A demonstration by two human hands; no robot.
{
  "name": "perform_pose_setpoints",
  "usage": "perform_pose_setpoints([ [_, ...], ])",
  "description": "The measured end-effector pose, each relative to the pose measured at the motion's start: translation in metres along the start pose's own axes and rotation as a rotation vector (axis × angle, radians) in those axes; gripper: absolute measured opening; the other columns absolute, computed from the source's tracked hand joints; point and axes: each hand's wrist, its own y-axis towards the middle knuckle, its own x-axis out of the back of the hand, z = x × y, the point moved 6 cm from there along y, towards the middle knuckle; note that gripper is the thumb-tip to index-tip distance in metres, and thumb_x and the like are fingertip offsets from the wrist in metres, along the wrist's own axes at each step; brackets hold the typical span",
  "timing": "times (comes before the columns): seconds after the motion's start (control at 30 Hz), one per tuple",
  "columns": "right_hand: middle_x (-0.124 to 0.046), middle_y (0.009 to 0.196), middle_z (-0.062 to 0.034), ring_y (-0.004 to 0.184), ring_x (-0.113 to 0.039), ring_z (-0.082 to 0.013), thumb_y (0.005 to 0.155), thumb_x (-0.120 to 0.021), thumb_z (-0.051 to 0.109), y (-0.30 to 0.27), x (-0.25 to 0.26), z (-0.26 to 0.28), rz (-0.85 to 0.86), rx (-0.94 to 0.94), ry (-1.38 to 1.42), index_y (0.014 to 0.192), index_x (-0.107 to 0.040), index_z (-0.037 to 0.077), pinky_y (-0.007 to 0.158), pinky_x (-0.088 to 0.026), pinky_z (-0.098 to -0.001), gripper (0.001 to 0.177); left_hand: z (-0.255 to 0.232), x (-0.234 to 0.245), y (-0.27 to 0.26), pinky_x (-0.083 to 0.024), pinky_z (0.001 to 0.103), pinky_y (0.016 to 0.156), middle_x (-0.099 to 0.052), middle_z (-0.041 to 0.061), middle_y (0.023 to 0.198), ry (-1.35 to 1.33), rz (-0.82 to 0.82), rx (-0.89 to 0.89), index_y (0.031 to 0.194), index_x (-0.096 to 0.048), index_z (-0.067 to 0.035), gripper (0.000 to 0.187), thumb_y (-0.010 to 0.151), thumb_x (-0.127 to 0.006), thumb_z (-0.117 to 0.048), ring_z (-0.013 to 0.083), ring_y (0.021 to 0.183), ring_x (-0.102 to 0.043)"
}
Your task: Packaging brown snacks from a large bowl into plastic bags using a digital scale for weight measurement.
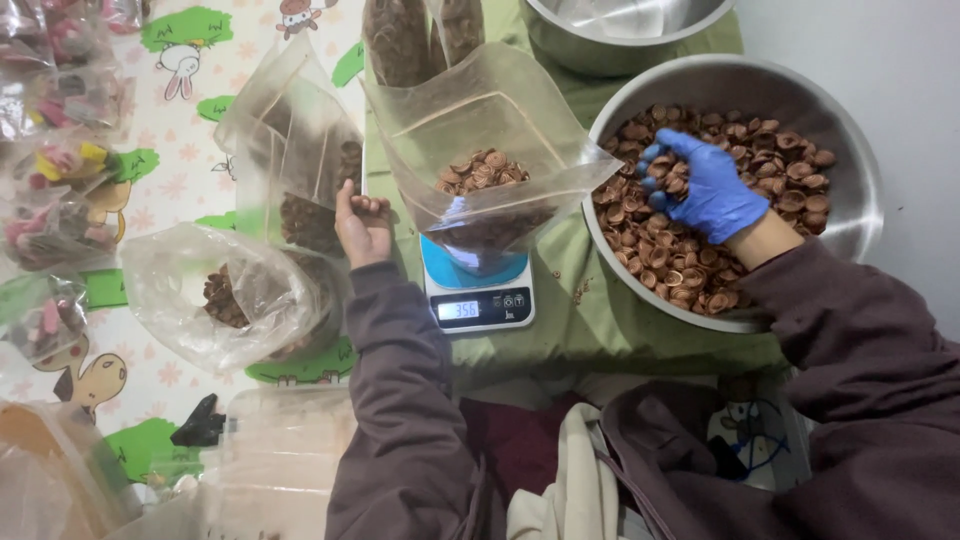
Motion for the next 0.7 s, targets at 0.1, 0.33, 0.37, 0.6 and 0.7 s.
perform_pose_setpoints([
  [0.1,-0.063,0.071,0.0047,0.05,-0.055,-0.004,0.105,-0.061,0.034,-0.022,-0.02,0.022,0.022,0.025,0.099,0.08,-0.065,0.017,0.038,-0.046,-0.0133,0.031,0.003,0.006,0.012,-0.049,0.032,0.056,-0.05,-0.001,0.055,-0.028,-0.01,0.01,0.066,-0.054,-0.014,0.031,0.086,-0.078,-0.013,0.0129,0.047,-0.045],
  [0.33,-0.063,0.06,0.0082,0.05,-0.063,-0.0021,0.106,-0.056,0.028,-0.145,-0.145,0.128,0.212,0.526,0.006,0.075,-0.066,0.017,0.045,-0.053,-0.0126,0.034,0.006,0.01,0.015,-0.049,0.03,0.055,-0.049,-0.001,0.056,-0.046,0.021,0.008,0.073,-0.059,-0.013,0.023,0.088,-0.076,-0.012,0.0128,0.048,-0.044],
  [0.37,-0.06,0.063,0.0064,0.057,-0.061,-0.0044,0.099,-0.058,0.026,-0.157,-0.159,0.135,0.225,0.556,0.053,0.072,-0.059,0.018,0.051,-0.049,-0.0173,0.029,0.005,0.011,0.014,-0.049,0.03,0.056,-0.049,-0.001,0.055,-0.043,0.015,0.009,0.072,-0.059,-0.013,0.023,0.088,-0.077,-0.012,0.0127,0.047,-0.045],
  [0.6,-0.058,0.072,0.0028,0.069,-0.06,-0.0079,0.095,-0.057,0.025,-0.17,-0.172,0.141,0.242,0.62,0.004,0.075,-0.054,0.017,0.064,-0.048,-0.0233,0.022,0.004,0.013,0.015,-0.06,0.032,0.064,-0.05,0.003,0.059,0.044,0.011,-0.016,0.063,-0.057,-0.009,0.035,0.088,-0.079,-0.018,0.0168,0.054,-0.056],
  [0.7,-0.058,0.076,0.0017,0.073,-0.061,-0.0086,0.097,-0.057,0.024,-0.171,-0.178,0.14,0.258,0.638,-0.065,0.079,-0.054,0.016,0.067,-0.05,-0.0241,0.02,0.004,0.016,0.02,-0.061,0.032,0.063,-0.05,0.003,0.059,0.041,0.013,-0.014,0.063,-0.057,-0.009,0.035,0.088,-0.079,-0.017,0.017,0.054,-0.057],
])
